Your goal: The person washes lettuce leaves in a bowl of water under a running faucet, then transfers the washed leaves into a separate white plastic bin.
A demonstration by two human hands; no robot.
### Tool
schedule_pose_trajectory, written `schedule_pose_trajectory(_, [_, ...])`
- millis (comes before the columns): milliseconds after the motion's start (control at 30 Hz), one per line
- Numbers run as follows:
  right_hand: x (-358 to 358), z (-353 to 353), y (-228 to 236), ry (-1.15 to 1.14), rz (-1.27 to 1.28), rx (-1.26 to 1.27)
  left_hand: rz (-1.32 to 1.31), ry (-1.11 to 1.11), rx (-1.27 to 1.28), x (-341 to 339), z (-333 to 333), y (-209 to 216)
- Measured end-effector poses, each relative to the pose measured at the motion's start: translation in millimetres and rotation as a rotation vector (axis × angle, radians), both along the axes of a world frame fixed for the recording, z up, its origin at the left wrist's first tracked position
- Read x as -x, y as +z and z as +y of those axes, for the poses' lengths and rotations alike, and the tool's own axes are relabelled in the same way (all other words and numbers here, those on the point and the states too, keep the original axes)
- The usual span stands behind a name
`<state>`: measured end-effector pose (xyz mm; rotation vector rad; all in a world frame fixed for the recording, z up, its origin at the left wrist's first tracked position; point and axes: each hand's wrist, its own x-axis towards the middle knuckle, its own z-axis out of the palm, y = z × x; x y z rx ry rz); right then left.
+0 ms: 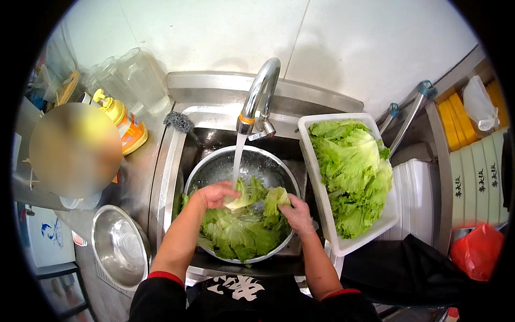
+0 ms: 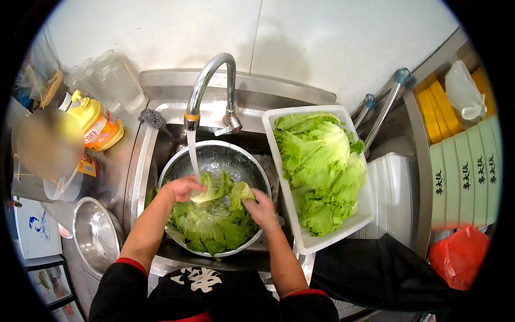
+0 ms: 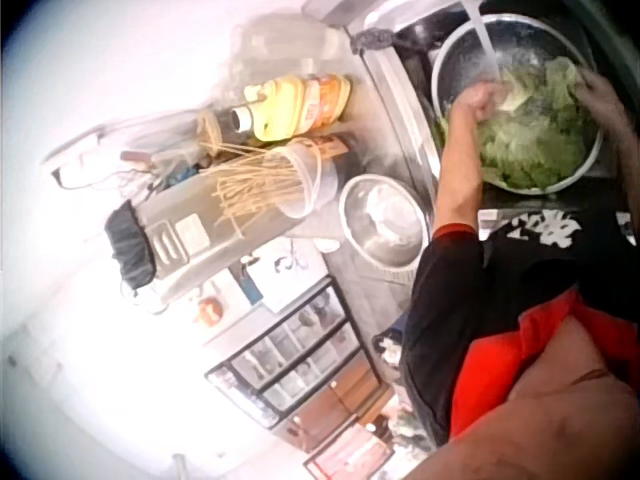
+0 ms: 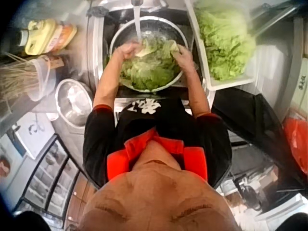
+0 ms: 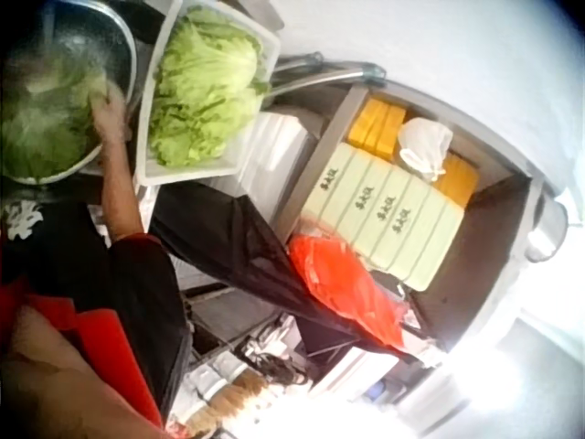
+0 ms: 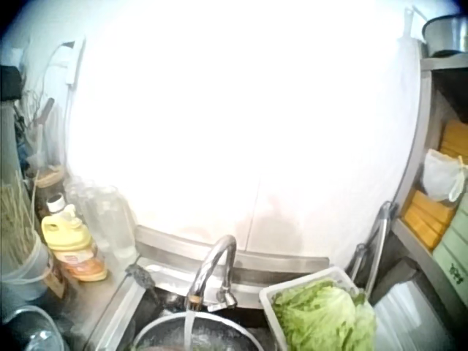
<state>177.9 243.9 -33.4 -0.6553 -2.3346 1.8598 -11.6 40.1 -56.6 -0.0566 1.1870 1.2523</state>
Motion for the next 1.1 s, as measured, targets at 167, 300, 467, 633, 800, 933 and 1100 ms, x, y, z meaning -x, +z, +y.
schedule_pose_trajectory(167, [12.7,-1.0,12.7,0.073,0.080,0.349,-0.065,0.021,-0.170,0.1,-15.7,15.8])
schedule_pose_trajectory(300, [19.2,-15.2,25.4,0.181,0.121,0.637,-0.148,-0.126,-0.357,-5.7,-16.5,47.6])
schedule_pose_trajectory(467, [17.9,-44.8,15.6,0.145,-0.036,0.920,-0.288,0.365,-0.413,-15.5,7.8,50.1])
schedule_pose_trajectory(633, [18.7,-52.3,41.1,-0.025,-0.166,0.945,-0.105,0.382,-0.369,-47.4,-6.0,61.9])
schedule_pose_trajectory(800, [32.7,-55.4,29.7,-0.089,-0.196,0.887,0.115,0.410,-0.229,-53.1,-9.8,51.8])
schedule_pose_trajectory(933, [49.4,-44.2,40.2,-0.203,-0.254,0.796,0.126,0.553,-0.156,-45.1,-15.6,58.3])
schedule_pose_trajectory(1100, [63.2,-32.9,27.1,-0.131,-0.175,0.727,0.215,0.580,-0.119,-23.9,-17.7,69.5])
